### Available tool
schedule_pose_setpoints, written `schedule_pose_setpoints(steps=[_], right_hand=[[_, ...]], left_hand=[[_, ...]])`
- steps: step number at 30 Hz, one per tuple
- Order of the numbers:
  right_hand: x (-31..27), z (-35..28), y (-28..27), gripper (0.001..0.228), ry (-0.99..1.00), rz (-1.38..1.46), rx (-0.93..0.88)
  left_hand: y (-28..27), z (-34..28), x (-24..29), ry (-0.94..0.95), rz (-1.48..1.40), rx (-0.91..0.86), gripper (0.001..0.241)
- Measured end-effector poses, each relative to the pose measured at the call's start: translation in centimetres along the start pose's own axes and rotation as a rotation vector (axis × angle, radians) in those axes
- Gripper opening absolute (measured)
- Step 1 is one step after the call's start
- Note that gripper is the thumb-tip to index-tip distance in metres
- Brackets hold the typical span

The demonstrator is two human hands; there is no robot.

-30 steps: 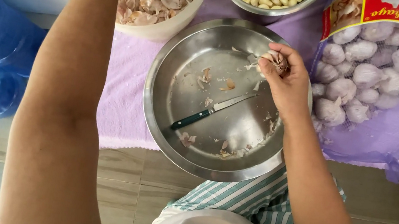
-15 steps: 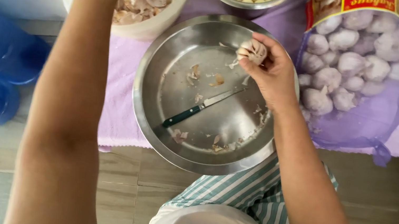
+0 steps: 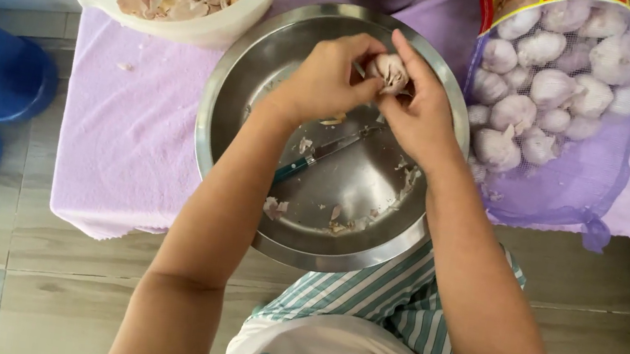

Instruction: Peeling and trimming garlic cloves by hand and with a small knife on a metal plate.

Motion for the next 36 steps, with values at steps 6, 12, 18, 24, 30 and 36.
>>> schedule_pose_setpoints(steps=[6,12,18,24,30,36], right_hand=[[-0.2,0.1,0.0,0.054,0.087,0.134,0.012],[0.1,0.2,0.2,0.053,0.002,-0.132,-0.06],[0.2,0.2,0.4,0.055,-0.009,-0.231,-0.052],[1.6,0.5,-0.1,0.054,0.028,-0.194,-0.008],[1.6,0.7,-0.2,0.053,0.101,-0.107,0.002],[1.7,1.0,-0.2,0.053,0.119,-0.15,-0.013]], left_hand=[[-0.2,-1.0,0.7,0.223,0.043,0.11,0.038],[0.6,-1.1,0.7,0.239,0.159,0.105,0.044],[3.4,-0.6,-0.6,0.048,0.349,0.061,0.037],[4.3,-0.1,-1.7,-0.007,0.223,0.072,0.04],[4.3,0.0,-1.6,-0.063,0.168,0.065,0.043],[4.5,0.0,-2.0,-0.013,0.16,0.091,0.045]])
Point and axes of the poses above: each hand's wrist, its own z-axis towards the middle knuckle, its own y-axis out of the palm, x = y × z, the point moved 6 cm from there along z, towards the middle knuckle, and after that the axes turned 4 degrees about -x, right-handed, at the moved point
